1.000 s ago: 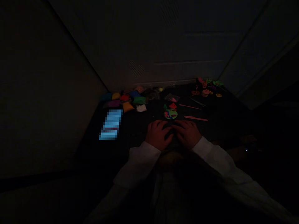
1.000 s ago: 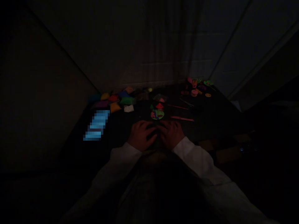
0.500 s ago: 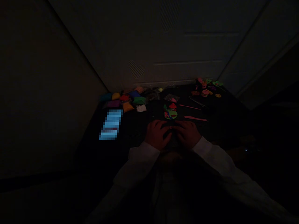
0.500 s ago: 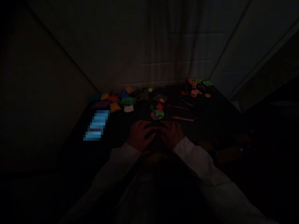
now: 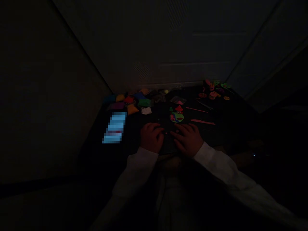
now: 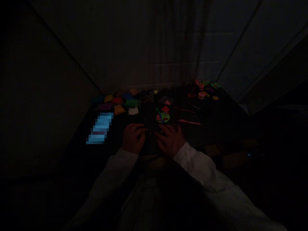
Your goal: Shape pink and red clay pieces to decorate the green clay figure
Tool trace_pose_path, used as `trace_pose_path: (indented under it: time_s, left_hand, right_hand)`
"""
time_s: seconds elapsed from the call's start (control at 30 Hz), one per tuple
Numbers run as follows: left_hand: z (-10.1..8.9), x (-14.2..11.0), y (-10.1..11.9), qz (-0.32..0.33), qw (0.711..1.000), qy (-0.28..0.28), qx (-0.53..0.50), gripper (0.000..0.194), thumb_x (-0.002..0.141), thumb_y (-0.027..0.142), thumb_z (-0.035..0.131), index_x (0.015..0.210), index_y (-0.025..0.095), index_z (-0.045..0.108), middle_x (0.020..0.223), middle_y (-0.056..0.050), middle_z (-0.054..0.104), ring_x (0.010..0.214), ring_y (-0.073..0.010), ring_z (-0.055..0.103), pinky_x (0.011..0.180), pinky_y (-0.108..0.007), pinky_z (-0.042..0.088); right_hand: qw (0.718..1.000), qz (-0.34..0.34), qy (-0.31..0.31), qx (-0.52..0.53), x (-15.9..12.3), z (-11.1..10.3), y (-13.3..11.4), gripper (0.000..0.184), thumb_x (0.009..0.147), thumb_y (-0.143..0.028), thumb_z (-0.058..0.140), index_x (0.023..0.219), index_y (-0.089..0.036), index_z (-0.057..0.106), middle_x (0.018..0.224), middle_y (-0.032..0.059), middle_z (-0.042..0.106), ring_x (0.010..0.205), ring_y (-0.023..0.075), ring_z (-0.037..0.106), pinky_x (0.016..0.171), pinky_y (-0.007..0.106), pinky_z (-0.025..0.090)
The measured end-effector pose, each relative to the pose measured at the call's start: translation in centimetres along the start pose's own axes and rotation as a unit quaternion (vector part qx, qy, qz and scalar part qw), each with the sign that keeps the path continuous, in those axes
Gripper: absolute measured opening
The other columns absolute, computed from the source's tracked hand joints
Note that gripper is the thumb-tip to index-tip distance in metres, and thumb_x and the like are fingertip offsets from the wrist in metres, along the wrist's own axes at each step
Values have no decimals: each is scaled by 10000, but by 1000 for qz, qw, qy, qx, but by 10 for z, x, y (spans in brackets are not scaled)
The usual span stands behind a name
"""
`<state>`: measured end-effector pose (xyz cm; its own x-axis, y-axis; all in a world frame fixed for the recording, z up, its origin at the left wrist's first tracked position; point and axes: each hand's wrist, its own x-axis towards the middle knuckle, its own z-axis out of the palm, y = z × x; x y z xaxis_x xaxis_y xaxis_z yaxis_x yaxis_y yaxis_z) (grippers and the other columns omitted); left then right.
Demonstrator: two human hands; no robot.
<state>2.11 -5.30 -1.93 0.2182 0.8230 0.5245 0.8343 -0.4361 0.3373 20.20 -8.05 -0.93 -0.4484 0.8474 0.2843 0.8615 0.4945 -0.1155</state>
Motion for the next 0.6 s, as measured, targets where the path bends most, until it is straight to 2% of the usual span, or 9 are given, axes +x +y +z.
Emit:
trace_pose_path:
  time_s: [0.6]
  left_hand:
    - [1, 1, 1, -4, 1000, 0, -13, 192, 709, 169, 485, 823, 207, 635, 938, -36, 596, 972, -210, 451, 844, -391, 370]
  right_hand:
    - [1000, 13, -10, 3, 2, -3, -3, 331, 802, -364, 406, 1101, -285, 525, 1255, 22, 414, 1116, 244, 323, 914, 469, 171]
